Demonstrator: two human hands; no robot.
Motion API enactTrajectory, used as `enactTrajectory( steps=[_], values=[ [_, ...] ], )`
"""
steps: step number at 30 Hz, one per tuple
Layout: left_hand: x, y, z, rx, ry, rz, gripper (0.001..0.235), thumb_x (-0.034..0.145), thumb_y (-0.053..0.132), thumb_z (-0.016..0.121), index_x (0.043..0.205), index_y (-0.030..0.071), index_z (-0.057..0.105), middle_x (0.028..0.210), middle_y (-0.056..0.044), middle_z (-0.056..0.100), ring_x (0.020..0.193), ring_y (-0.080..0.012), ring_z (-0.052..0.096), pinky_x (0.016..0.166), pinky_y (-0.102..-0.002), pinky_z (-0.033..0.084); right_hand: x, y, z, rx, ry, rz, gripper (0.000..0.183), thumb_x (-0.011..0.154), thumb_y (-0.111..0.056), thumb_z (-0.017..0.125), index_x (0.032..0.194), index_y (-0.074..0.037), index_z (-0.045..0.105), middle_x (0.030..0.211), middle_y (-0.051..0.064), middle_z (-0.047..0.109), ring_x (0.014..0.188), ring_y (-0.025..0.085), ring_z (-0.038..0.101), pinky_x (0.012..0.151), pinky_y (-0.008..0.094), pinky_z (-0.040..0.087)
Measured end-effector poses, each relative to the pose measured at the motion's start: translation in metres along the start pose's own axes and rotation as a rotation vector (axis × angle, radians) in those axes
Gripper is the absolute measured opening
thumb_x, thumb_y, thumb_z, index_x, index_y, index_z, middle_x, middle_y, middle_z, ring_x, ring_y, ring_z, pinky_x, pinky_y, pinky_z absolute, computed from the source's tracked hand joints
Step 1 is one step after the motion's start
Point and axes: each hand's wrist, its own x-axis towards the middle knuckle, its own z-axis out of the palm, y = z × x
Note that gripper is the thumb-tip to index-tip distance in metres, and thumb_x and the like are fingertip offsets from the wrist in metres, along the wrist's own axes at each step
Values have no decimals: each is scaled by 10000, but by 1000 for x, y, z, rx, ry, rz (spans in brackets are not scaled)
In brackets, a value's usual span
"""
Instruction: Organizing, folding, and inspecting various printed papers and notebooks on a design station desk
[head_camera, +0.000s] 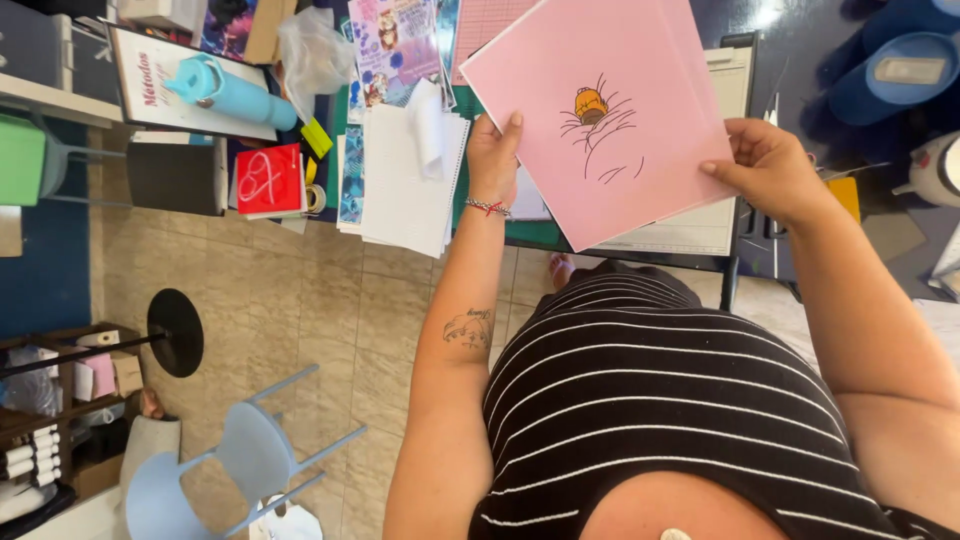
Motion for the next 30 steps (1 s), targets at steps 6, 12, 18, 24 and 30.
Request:
enactTrajectory(
  steps=[6, 12, 18, 24, 30],
  values=[
    [-14, -17, 11, -121, 33, -30, 202, 940, 130, 757, 1115, 80, 670, 1128, -108, 748, 1007, -191, 695, 899, -403, 590, -24, -5, -3, 85, 75, -39, 514, 877, -10, 744, 1365, -50, 589, 1288, 74, 675, 1120, 124, 652, 994, 278, 575],
    [-29, -2, 32, -164, -17, 2, 172, 978, 121, 715, 1138, 105, 655, 1104, -65, 732, 1014, -176, 674, 903, -403, 580, -37, 2, -11, 129, 143, -50, 424, 881, -75, 782, 1282, -86, 647, 1242, 57, 701, 1106, 118, 675, 1003, 275, 612],
    [-36, 0, 40, -138, -16, 1, 153, 984, 113, 704, 1133, 119, 670, 1101, -39, 730, 1022, -146, 659, 931, -356, 556, -46, 19, -16, 90, 180, -82, 407, 946, -24, 731, 1310, -97, 563, 1265, 105, 690, 1101, 141, 681, 1003, 295, 596],
    [-39, -7, 39, -142, -17, -11, 200, 968, 115, 731, 1161, 104, 680, 1151, -61, 735, 1076, -153, 661, 980, -349, 543, -49, 33, -18, 98, 251, -112, 357, 934, -43, 762, 1253, -104, 613, 1222, 51, 701, 1043, 90, 674, 928, 236, 598],
    [-39, -18, 35, -124, -5, -20, 117, 949, 123, 752, 1050, 107, 694, 1095, -50, 746, 1009, -127, 666, 930, -326, 556, -43, 49, -21, 111, 256, -98, 368, 913, -60, 782, 1240, -101, 620, 1236, 49, 702, 1055, 85, 676, 950, 232, 591]
  ],
)
